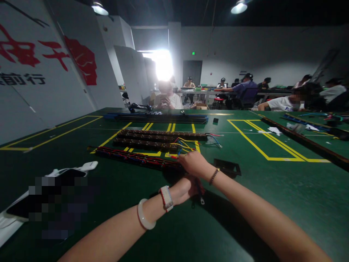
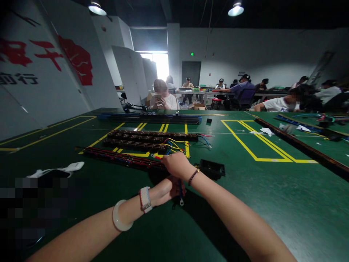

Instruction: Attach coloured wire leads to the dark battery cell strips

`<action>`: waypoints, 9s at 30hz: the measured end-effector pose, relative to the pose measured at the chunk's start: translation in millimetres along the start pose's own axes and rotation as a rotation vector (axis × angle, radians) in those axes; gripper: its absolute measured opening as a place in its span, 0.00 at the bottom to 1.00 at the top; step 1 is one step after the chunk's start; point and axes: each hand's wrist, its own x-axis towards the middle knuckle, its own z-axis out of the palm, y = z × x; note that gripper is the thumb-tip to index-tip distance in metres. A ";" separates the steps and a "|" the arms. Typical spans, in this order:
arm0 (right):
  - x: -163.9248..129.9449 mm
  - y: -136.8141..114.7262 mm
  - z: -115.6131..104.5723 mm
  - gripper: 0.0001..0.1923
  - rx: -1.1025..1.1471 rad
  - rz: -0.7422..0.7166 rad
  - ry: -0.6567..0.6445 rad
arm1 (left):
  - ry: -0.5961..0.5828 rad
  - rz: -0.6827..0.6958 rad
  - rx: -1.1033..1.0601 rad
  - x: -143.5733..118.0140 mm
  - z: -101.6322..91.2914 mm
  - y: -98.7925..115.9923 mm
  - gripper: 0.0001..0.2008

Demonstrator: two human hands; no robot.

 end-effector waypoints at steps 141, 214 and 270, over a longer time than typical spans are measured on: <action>-94.3 55.5 53.6 0.15 0.061 -0.437 0.446 | -0.275 -0.245 -0.047 -8.8 -16.0 16.4 0.19; -78.9 26.7 43.8 0.31 0.644 -0.170 0.300 | 0.069 0.009 1.177 -13.5 -10.1 41.6 0.11; -100.2 21.7 21.0 0.12 0.287 0.272 -0.081 | -0.301 -0.075 -0.098 -15.2 6.0 10.5 0.09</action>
